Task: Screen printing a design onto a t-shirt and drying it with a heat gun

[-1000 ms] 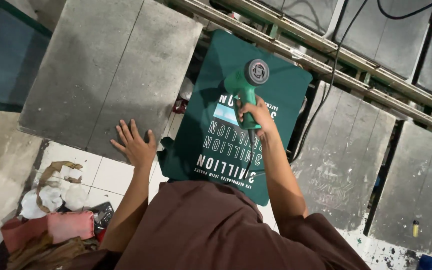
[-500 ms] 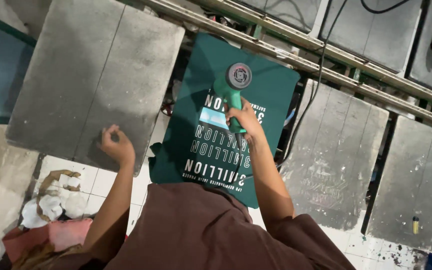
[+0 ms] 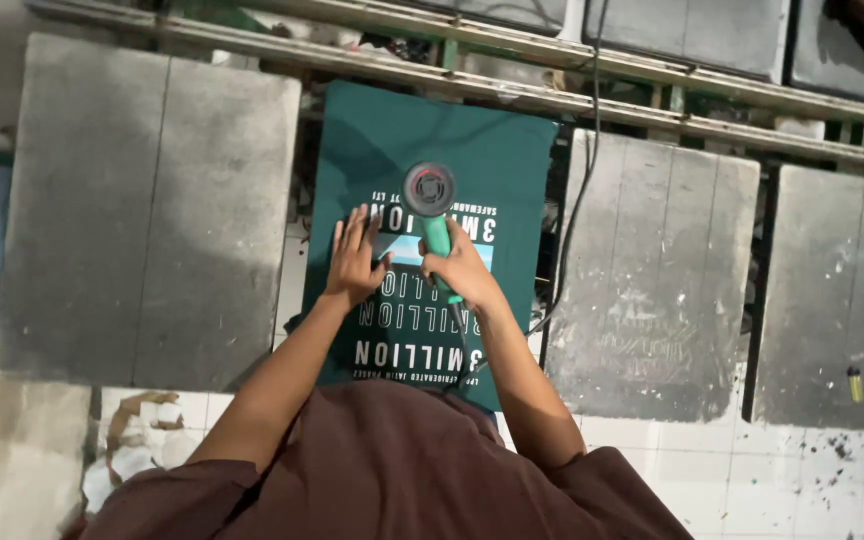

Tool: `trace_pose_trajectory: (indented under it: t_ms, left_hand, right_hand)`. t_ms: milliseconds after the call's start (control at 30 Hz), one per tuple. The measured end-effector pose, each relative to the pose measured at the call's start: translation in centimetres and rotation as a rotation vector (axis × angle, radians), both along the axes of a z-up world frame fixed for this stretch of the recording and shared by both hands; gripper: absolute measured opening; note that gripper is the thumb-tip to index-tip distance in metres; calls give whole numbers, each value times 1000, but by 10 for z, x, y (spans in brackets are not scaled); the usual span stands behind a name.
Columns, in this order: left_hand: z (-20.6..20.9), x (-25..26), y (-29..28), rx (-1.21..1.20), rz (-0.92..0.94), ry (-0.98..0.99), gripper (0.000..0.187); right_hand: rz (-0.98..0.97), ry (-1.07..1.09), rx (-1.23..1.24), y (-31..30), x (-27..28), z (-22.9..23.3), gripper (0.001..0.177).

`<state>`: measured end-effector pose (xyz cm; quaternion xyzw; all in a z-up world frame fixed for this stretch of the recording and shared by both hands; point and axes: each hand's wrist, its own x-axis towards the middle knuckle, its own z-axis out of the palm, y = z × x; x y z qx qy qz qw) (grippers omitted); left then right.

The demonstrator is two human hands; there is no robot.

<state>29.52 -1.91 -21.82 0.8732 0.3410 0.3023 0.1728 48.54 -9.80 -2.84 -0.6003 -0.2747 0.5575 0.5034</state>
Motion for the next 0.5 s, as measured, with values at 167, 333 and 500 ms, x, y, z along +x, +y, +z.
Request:
trace_pose_trajectory:
  t_ms: [167,333,500]
  left_hand:
    - [-10,3,1,-18,19,185,92]
    - [-8,1,1,19,25,188,81]
    - [-8,-6,-5,34,-18,165,68]
  right_hand:
    - [-97,170,-11,-7,13,5,47]
    - [-74,23,-30,-18,27,2,50]
    - [-152,134,2,-26,39,-24,46]
